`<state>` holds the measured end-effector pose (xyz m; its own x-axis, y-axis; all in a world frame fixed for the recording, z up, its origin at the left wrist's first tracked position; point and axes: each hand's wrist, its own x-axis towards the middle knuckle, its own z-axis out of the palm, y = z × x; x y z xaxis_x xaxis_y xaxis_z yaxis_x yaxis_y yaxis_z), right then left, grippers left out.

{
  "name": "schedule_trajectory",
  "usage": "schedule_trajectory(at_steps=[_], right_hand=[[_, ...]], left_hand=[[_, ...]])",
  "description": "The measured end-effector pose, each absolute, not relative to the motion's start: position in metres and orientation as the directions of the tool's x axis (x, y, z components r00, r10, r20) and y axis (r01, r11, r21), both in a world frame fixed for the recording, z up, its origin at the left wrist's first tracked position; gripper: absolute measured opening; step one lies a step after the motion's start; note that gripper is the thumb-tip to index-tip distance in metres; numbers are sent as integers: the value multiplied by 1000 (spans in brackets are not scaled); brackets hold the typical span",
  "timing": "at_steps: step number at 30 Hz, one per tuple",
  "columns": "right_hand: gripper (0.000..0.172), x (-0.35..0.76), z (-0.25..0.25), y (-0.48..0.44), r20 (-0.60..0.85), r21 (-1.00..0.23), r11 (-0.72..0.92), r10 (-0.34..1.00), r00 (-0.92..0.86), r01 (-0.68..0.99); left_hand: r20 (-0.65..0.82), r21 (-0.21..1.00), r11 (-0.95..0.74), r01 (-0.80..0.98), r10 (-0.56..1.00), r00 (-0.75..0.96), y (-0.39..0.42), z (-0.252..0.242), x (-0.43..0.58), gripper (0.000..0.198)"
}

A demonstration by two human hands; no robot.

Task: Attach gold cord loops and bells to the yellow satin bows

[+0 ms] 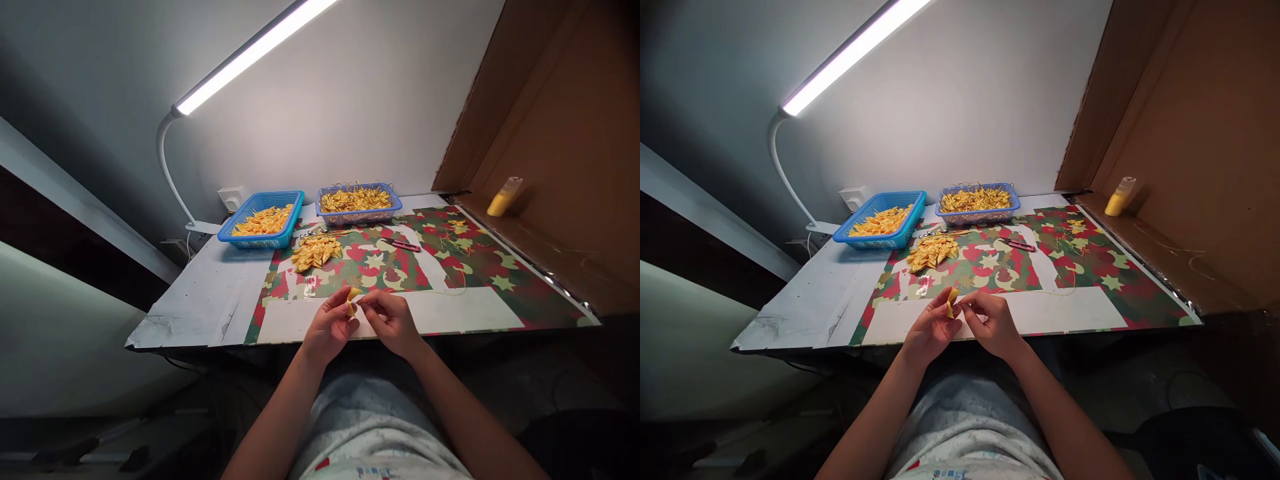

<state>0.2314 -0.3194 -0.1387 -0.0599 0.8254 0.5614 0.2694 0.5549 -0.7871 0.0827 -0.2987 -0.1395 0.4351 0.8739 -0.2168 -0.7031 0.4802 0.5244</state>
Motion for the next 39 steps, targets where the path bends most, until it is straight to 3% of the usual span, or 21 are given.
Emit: schedule_trajectory(at_steps=[24,39], right_hand=[[12,231,-138,-319,569,-784,558,821,-44,273],[12,234,-139,-319,533,-806,547,837,-124,228]], left_hand=[[-226,547,484,-683,871,437,-299,-141,82,34],[-195,586,497,-640,853,484,-299,-138,84,34]])
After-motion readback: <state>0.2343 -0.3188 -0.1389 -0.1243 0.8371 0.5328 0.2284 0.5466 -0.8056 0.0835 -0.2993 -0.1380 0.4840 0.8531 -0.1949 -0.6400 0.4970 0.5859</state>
